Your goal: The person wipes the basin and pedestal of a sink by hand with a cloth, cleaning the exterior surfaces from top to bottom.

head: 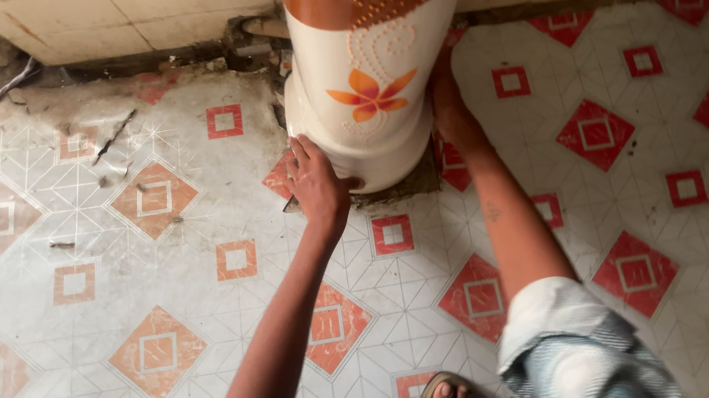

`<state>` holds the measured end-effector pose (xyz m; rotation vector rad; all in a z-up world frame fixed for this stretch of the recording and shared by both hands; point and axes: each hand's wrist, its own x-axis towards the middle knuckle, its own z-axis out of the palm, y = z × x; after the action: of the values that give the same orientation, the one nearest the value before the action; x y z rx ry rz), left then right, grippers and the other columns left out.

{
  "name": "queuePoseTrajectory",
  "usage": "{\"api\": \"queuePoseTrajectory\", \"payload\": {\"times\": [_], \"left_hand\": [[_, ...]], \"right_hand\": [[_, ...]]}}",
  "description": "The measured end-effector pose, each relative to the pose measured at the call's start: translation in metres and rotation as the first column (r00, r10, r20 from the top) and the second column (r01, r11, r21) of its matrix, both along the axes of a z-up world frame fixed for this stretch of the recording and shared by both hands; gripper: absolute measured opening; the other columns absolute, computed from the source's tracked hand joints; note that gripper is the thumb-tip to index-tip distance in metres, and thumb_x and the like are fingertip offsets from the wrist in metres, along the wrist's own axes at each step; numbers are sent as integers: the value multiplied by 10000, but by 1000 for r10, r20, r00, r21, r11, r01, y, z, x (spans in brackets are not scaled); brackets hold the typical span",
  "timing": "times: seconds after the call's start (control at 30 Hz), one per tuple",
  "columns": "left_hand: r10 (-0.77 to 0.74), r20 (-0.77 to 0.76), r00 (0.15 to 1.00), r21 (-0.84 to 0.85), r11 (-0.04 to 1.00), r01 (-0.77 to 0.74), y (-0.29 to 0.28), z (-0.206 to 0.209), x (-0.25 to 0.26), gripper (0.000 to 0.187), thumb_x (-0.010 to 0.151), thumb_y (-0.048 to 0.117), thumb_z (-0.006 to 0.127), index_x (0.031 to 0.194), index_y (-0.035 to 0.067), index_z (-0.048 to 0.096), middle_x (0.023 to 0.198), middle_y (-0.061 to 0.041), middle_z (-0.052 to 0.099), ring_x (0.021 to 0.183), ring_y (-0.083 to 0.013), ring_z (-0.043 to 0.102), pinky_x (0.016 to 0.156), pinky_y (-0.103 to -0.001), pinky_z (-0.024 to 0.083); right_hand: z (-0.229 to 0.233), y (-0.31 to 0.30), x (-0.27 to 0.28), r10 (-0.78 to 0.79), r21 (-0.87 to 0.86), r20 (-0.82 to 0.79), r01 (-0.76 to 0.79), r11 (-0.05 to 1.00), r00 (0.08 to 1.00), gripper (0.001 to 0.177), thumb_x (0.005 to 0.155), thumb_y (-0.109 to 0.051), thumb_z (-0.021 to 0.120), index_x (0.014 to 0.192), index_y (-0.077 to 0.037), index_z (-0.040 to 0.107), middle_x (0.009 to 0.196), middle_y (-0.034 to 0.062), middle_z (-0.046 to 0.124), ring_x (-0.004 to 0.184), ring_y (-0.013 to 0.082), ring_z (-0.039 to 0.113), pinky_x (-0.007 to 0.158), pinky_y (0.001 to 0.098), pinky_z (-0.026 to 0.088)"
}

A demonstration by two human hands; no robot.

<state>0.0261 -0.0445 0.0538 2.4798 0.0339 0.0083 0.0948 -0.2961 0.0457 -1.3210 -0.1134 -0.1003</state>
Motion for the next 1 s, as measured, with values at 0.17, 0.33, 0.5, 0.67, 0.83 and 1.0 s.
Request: {"api": "queuePoseTrajectory", "payload": {"times": [0.17,0.33,0.5,0.67,0.83,1.0], "left_hand": [[-11,-19,1000,12,1000,11,2,2,2,1279,474,224,1022,1492,-65,302,1587,-270,326,1422,-461,373,1100,-610,341],[-15,8,1000,-11,1000,15,5,5,-2,1279,474,218,1023,1490,-68,302,1587,-276,327,1407,-462,388,1067,-601,377],[-22,48,999,-32,999,24,5,1,-5,1221,494,173,1005,1472,-92,323,1577,-307,336,1403,-487,397,1070,-552,408],[-34,180,983,-104,993,53,7,-7,-5,1176,558,172,1008,1456,-138,314,1527,-363,336,1373,-541,390,1135,-485,376],[-21,49,999,-47,999,23,4,1,-4,1250,481,163,1025,1455,-134,300,1538,-341,332,1381,-524,378,1122,-484,368],[-40,97,995,-7,999,41,3,5,-3,1251,468,168,1026,1448,-141,313,1524,-349,374,1368,-522,424,1100,-486,416]], "right_hand": [[-17,17,-10,-141,-85,-4,140,986,990,878,1031,-673,150,1650,-52,164,1724,140,200,1575,256,190,1262,377,148],[-33,63,-56,-413,-292,-12,392,872,911,844,1052,-639,162,1642,-36,187,1715,175,221,1572,284,199,1261,391,168],[-50,138,-96,-635,-356,35,604,713,771,975,1022,-720,275,1638,6,67,1731,232,39,1609,348,69,1294,455,108],[-17,180,-110,-591,-268,100,594,759,800,976,1039,-683,311,1646,6,-21,1740,245,-90,1617,359,-64,1291,472,28],[10,109,-52,-542,-218,267,598,771,797,938,1070,-723,286,1662,-13,130,1768,193,106,1648,321,128,1346,426,117],[16,54,-31,-258,201,21,249,948,966,994,980,-769,176,1657,-40,177,1731,145,239,1587,276,234,1299,407,161]]}}
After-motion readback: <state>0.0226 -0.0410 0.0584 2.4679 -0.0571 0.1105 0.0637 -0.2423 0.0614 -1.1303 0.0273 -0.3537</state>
